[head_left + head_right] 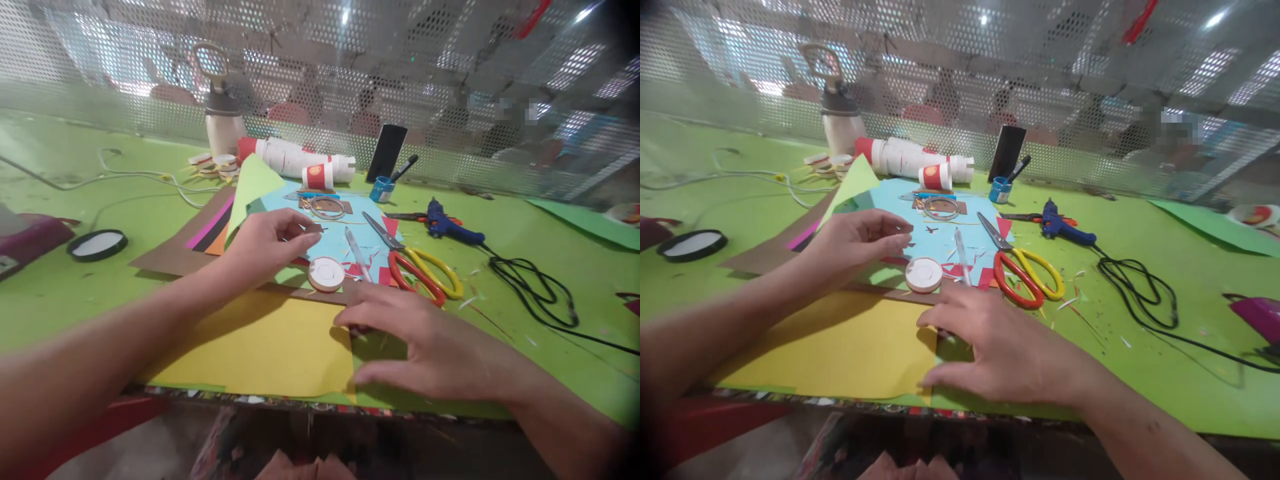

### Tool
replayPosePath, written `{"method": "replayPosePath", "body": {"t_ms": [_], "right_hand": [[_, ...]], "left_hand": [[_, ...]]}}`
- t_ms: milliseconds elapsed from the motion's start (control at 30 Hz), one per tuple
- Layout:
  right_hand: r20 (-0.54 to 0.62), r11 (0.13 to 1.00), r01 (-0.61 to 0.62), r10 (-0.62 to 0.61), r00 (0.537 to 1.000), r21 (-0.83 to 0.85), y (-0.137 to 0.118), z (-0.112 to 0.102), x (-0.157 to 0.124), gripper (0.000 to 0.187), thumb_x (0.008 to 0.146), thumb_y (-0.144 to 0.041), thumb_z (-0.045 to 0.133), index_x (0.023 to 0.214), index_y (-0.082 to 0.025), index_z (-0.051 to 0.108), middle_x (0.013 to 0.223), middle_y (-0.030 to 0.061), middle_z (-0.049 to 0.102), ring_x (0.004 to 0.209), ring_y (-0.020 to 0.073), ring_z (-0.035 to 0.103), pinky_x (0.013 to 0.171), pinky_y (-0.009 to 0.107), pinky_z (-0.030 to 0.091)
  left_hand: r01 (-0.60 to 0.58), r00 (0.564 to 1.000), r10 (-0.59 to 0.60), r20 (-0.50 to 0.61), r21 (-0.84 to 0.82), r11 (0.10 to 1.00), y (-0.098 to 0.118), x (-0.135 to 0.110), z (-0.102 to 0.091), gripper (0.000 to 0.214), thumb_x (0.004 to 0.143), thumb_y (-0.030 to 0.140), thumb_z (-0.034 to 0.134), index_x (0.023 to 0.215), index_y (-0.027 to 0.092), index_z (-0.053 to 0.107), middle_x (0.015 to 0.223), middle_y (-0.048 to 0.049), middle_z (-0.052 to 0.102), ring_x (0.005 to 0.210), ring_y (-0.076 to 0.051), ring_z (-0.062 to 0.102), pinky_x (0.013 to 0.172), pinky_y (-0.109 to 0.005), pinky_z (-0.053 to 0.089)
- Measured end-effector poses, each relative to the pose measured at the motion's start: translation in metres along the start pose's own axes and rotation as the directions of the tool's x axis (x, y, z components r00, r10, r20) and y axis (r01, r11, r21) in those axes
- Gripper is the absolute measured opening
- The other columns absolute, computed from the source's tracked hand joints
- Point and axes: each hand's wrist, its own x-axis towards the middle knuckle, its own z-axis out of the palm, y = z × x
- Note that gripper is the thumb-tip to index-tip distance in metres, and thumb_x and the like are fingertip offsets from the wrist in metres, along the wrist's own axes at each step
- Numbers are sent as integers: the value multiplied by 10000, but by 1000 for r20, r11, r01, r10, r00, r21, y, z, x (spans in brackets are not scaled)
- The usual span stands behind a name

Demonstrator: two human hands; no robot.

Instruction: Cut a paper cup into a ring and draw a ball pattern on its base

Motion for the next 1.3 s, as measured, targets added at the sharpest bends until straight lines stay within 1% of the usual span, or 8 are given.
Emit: {"method": "replayPosePath", "body": {"t_ms": [133, 300, 767, 867, 967, 1033, 1167, 1300], "right_hand": [[124, 994, 5, 9, 992, -113, -5, 0, -1, 424, 794, -450, 714, 1138, -224, 617, 1125, 74, 567, 1025, 239, 534, 818, 356, 448], [130, 989, -6, 26, 991, -150, -6, 5, 0, 437, 827, -468, 671, 1184, -230, 589, 1111, 74, 555, 1012, 235, 511, 817, 360, 428], [-19, 994, 73, -74, 997, -78, -7, 14, 3, 379, 823, -394, 705, 1111, -159, 627, 1139, 83, 572, 1054, 210, 515, 883, 330, 418], [-131, 996, 85, -80, 988, 33, -3, 12, 2, 324, 855, -332, 678, 1108, -135, 633, 1042, 79, 607, 883, 154, 577, 773, 277, 468], [-337, 997, 60, -40, 941, 49, 7, 8, 4, 198, 879, -257, 634, 1038, -142, 667, 829, 33, 614, 653, 111, 541, 620, 250, 449], [-434, 1000, -25, 19, 901, -7, 16, 4, 6, 150, 895, -250, 605, 973, -153, 689, 807, 40, 642, 667, 127, 549, 626, 265, 439], [-453, 991, -128, 99, 886, -33, 28, -4, 9, 167, 905, -242, 580, 825, -141, 686, 769, 57, 655, 666, 142, 555, 632, 280, 438], [-413, 978, -198, 155, 897, -64, 35, -12, 9, 340, 871, -236, 614, 544, -165, 553, 715, 52, 639, 662, 145, 577, 667, 290, 445]], "left_hand": [[130, 990, -136, -35, -129, 983, 0, 2, -1, 367, 718, 435, 733, 940, 149, 667, 763, -36, 684, 720, -162, 643, 666, -296, 514], [206, 973, -217, -78, -127, 970, 3, 0, 0, 439, 660, 515, 752, 896, 154, 669, 744, -36, 680, 694, -167, 620, 638, -298, 474], [25, 1000, -27, 13, 108, 994, -5, -1, 2, 317, 758, 446, 636, 902, 165, 671, 854, -59, 723, 770, -209, 687, 701, -330, 539], [-12, 999, 6, 36, 152, 988, -2, -2, 0, 298, 769, 441, 614, 879, 171, 673, 842, -50, 726, 796, -212, 685, 701, -320, 533], [-33, 997, 16, 75, 235, 971, -3, -1, -3, 291, 779, 431, 591, 890, 176, 676, 849, -46, 727, 798, -205, 675, 712, -316, 523], [-44, 995, 19, 96, 273, 961, -4, 0, -4, 284, 778, 419, 587, 894, 177, 678, 853, -47, 725, 796, -204, 666, 721, -320, 515], [-65, 991, 24, 130, 322, 944, -4, 0, -3, 267, 774, 392, 573, 875, 168, 678, 825, -58, 715, 766, -212, 647, 711, -340, 497], [-121, 982, 60, 181, 349, 929, 1, -3, -2, 208, 748, 316, 574, 856, 169, 674, 843, -60, 711, 781, -207, 641, 721, -331, 484]]}}
